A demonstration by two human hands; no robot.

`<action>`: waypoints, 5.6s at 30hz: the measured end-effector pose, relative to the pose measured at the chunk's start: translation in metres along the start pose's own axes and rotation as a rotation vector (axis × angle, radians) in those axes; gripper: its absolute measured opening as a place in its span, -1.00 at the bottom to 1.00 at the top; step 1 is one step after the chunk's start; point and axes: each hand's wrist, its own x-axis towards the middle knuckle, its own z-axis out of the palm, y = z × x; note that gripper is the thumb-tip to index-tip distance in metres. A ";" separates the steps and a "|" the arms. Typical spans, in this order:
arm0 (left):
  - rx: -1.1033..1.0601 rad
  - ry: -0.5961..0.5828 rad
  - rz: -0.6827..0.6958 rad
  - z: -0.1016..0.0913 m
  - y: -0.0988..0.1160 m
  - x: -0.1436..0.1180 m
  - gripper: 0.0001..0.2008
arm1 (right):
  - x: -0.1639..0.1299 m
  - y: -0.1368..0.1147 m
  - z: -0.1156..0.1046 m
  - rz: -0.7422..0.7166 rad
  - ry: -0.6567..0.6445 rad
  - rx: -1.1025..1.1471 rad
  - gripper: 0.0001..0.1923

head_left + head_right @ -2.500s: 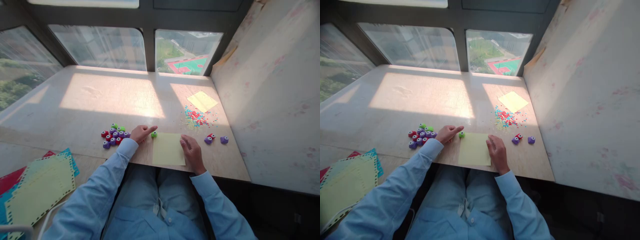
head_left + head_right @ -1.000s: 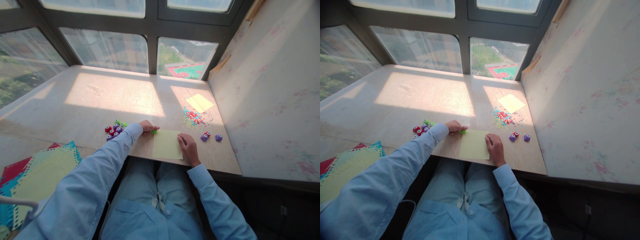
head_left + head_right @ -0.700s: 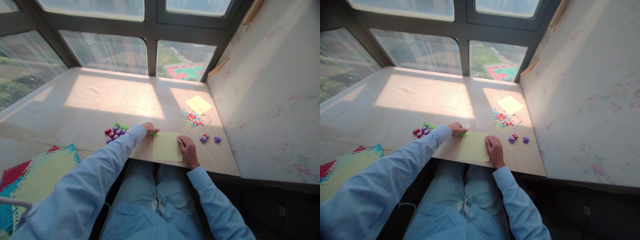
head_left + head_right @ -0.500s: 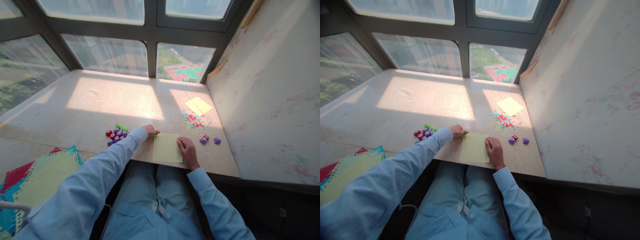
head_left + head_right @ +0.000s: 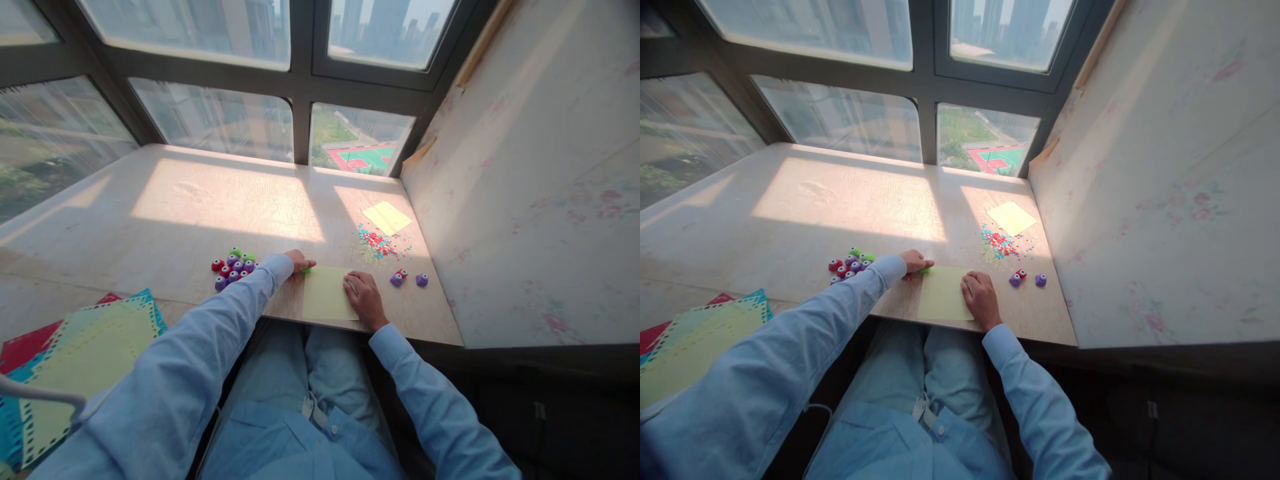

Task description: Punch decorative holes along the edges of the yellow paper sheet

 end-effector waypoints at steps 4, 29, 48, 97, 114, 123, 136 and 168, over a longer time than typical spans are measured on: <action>-0.053 -0.018 -0.033 0.000 0.003 -0.004 -0.58 | 0.001 0.001 0.000 -0.005 -0.001 -0.007 -0.75; -0.277 -0.108 -0.163 -0.010 0.001 -0.006 -0.59 | 0.002 0.010 0.004 -0.031 -0.029 -0.020 -0.79; -0.369 -0.035 -0.097 -0.015 -0.030 0.001 -0.61 | 0.001 0.006 0.002 -0.033 -0.011 -0.029 -0.82; 0.532 0.234 0.287 -0.012 -0.017 -0.030 -0.79 | 0.001 0.008 0.003 -0.006 0.002 0.018 -0.80; -0.212 0.328 0.287 0.002 -0.026 -0.025 -0.87 | 0.000 0.008 0.003 0.002 0.005 0.030 -0.79; -0.888 0.088 0.419 0.056 -0.011 -0.059 -0.53 | 0.000 0.008 0.003 0.041 0.038 0.102 -0.79; -1.231 -0.029 0.219 0.092 0.005 -0.074 -0.73 | -0.003 -0.004 -0.009 -0.073 0.178 0.233 -0.83; -1.067 0.007 0.153 0.101 0.028 -0.070 -0.85 | -0.005 -0.008 -0.007 -0.197 0.112 0.270 -0.86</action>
